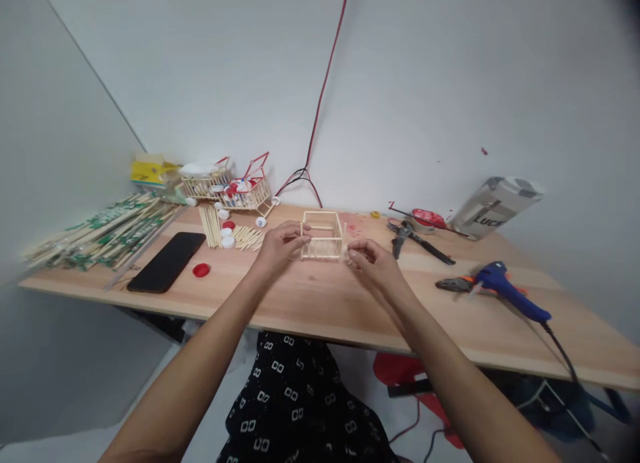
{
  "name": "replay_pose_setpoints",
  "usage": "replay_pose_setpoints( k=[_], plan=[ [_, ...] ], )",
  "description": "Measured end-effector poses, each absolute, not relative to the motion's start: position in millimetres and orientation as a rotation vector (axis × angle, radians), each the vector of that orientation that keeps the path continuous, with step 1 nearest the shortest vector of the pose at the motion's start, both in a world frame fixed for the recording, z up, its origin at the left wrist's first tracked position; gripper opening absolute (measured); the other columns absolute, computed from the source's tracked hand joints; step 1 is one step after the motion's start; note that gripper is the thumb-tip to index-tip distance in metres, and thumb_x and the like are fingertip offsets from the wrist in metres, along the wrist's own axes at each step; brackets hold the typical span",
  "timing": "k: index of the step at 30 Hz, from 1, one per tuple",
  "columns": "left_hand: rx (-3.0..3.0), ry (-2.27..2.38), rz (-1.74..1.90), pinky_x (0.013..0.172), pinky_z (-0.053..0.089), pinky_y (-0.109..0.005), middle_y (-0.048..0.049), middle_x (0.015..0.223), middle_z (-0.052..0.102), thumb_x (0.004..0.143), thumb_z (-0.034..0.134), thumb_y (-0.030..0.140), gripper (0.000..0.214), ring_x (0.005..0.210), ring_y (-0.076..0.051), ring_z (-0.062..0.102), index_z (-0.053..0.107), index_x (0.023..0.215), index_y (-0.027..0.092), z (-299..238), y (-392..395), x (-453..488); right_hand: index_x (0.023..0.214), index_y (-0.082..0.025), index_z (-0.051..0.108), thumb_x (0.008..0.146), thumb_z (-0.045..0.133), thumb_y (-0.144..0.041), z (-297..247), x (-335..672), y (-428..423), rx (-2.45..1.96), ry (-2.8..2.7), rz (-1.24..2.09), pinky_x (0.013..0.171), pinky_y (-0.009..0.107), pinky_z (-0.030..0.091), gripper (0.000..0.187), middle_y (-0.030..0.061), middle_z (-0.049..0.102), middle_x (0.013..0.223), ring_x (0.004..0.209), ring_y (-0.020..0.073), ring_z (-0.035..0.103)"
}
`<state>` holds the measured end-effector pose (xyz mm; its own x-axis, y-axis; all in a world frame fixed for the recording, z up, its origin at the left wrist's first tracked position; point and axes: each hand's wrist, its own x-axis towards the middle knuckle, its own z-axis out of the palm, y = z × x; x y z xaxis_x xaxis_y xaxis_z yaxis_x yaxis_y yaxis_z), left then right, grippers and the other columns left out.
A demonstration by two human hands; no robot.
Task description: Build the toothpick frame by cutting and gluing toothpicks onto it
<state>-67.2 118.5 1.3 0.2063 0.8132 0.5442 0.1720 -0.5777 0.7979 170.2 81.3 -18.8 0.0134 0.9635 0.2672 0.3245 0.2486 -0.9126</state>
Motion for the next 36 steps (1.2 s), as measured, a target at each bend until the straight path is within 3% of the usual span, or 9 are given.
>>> replay_pose_setpoints(
  k=[7, 23, 36],
  plan=[
    [1.961, 0.968, 1.395, 0.091, 0.049, -0.038, -0.0101, 0.102, 0.071, 0.079, 0.066, 0.028, 0.012, 0.103, -0.023, 0.064, 0.072, 0.077, 0.018, 7.0, 112.0, -60.7, 0.096, -0.019, 0.064, 0.081, 0.058, -0.038, -25.7, 164.9, 82.8, -1.238, -1.576, 0.725, 0.071, 0.029, 0.046, 0.024, 0.0039, 0.068, 0.091, 0.08, 0.0178, 0.061],
    [2.067, 1.0, 1.378, 0.093, 0.047, -0.038, -0.0094, 0.099, 0.071, 0.079, 0.066, 0.026, 0.009, 0.1, -0.022, 0.063, 0.072, 0.077, 0.019, -4.4, 114.7, -56.1, 0.081, -0.02, 0.061, 0.08, 0.056, -0.027, -29.1, 161.0, 84.8, -1.227, -1.691, 0.49, 0.068, 0.027, 0.044, 0.008, 0.001, 0.064, 0.077, 0.071, 0.0156, 0.058],
    [2.059, 1.019, 1.299, 0.096, 0.047, -0.041, -0.0092, 0.105, 0.069, 0.079, 0.065, 0.025, 0.01, 0.102, -0.022, 0.063, 0.073, 0.08, 0.02, -12.1, 115.7, -60.1, 0.077, -0.021, 0.06, 0.08, 0.055, -0.027, -32.7, 159.6, 85.5, -1.243, -1.693, 0.505, 0.068, 0.028, 0.045, 0.008, 0.0004, 0.063, 0.074, 0.07, 0.0165, 0.059]
  ],
)
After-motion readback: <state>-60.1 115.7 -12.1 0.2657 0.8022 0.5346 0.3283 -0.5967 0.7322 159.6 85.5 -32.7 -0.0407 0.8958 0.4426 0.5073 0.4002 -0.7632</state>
